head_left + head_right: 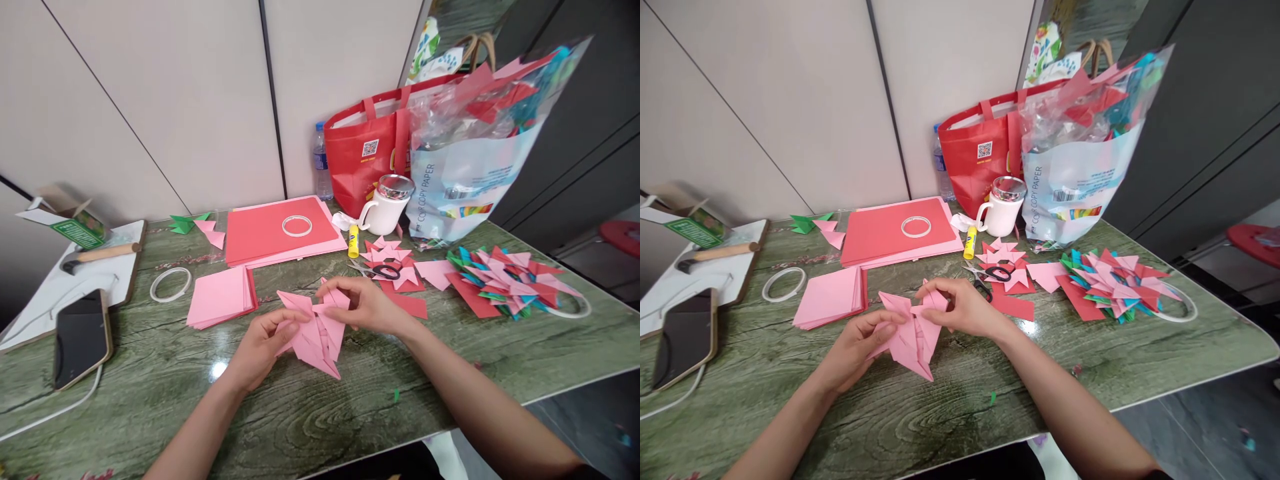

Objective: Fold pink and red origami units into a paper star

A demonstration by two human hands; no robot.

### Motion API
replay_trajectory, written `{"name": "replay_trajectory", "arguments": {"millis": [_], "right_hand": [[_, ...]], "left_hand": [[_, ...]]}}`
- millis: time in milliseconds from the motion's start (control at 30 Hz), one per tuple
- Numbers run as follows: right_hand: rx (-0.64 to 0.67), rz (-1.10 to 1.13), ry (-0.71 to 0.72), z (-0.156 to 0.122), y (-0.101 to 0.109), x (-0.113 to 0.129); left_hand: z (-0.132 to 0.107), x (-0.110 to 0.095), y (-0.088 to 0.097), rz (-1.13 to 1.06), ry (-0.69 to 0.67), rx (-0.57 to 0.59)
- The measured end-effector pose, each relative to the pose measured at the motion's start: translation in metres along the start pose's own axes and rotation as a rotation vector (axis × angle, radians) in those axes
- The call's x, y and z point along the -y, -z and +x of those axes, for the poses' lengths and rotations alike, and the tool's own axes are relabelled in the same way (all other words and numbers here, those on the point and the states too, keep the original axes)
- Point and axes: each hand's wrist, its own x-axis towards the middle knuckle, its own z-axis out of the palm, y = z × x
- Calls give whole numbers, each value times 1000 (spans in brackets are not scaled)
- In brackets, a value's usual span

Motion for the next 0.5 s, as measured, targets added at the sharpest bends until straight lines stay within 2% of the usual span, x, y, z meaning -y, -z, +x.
{"name": "replay_trajectory", "arguments": {"millis": [500], "right_hand": [[-15, 64, -38, 1, -8, -7]], "left_hand": [[-1, 2, -2, 7, 15, 44]]}}
